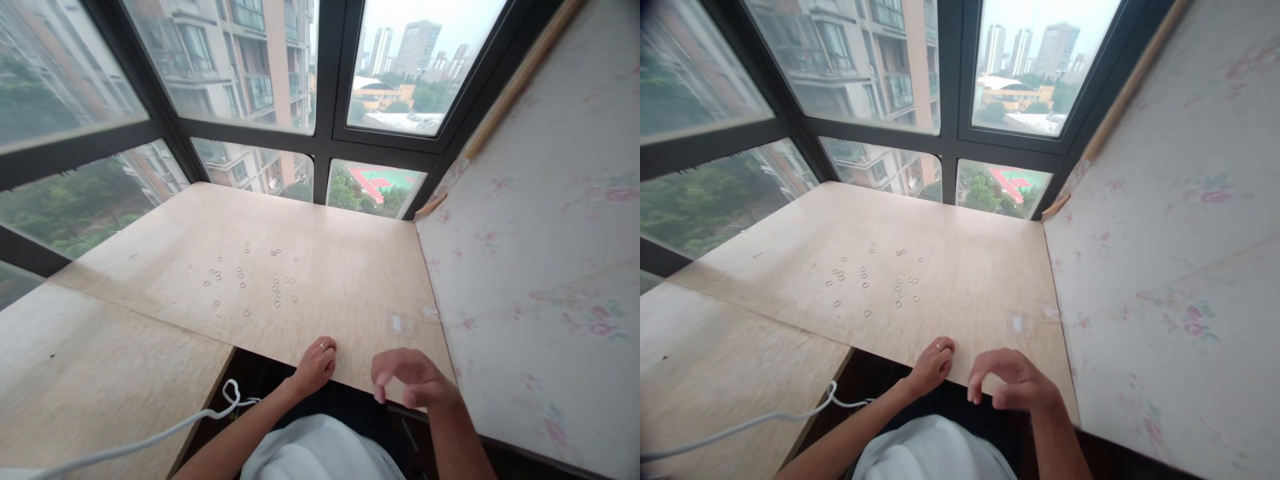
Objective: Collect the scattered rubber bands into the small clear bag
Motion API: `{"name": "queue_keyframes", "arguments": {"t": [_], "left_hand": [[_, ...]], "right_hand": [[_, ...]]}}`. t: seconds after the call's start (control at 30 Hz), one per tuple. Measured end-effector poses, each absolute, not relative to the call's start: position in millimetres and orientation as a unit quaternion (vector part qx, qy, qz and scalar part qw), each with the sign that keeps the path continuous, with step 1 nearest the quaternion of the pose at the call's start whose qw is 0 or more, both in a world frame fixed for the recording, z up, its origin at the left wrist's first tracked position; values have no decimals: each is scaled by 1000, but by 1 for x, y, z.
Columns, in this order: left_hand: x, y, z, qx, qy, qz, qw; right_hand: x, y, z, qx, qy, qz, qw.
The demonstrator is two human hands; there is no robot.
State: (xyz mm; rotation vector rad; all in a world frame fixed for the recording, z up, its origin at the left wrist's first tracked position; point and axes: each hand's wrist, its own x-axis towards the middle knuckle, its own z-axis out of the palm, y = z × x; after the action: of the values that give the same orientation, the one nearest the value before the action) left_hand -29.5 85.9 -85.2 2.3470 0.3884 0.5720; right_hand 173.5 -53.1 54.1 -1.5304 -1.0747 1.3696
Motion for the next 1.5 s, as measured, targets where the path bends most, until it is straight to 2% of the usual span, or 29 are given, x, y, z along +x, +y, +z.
{"name": "queue_keyframes", "arguments": {"t": [0.07,0.13,0.33,0.5,0.63,0.77,1.0,1.23,1.5], "left_hand": [[-33,90,-86,900,127,217,355],[-35,94,-87,900,112,213,365],[-42,108,-77,887,90,175,419],[-46,129,-73,800,230,223,507],[-60,159,-83,714,429,319,451],[-82,190,-91,677,523,373,360],[-87,221,-83,748,579,272,175],[-70,277,-76,711,624,261,191],[-48,381,-64,782,554,210,192]], "right_hand": [[159,-20,53,-499,-478,607,394],[148,2,38,-483,-459,625,407],[147,20,-55,-641,-375,510,435],[148,24,-92,-707,-320,421,470],[140,25,-97,-754,-298,342,475],[137,25,-101,-773,-298,313,464],[139,23,-104,-777,-299,313,457],[137,21,-103,-769,-322,296,467],[138,23,-99,-766,-315,307,468]]}}
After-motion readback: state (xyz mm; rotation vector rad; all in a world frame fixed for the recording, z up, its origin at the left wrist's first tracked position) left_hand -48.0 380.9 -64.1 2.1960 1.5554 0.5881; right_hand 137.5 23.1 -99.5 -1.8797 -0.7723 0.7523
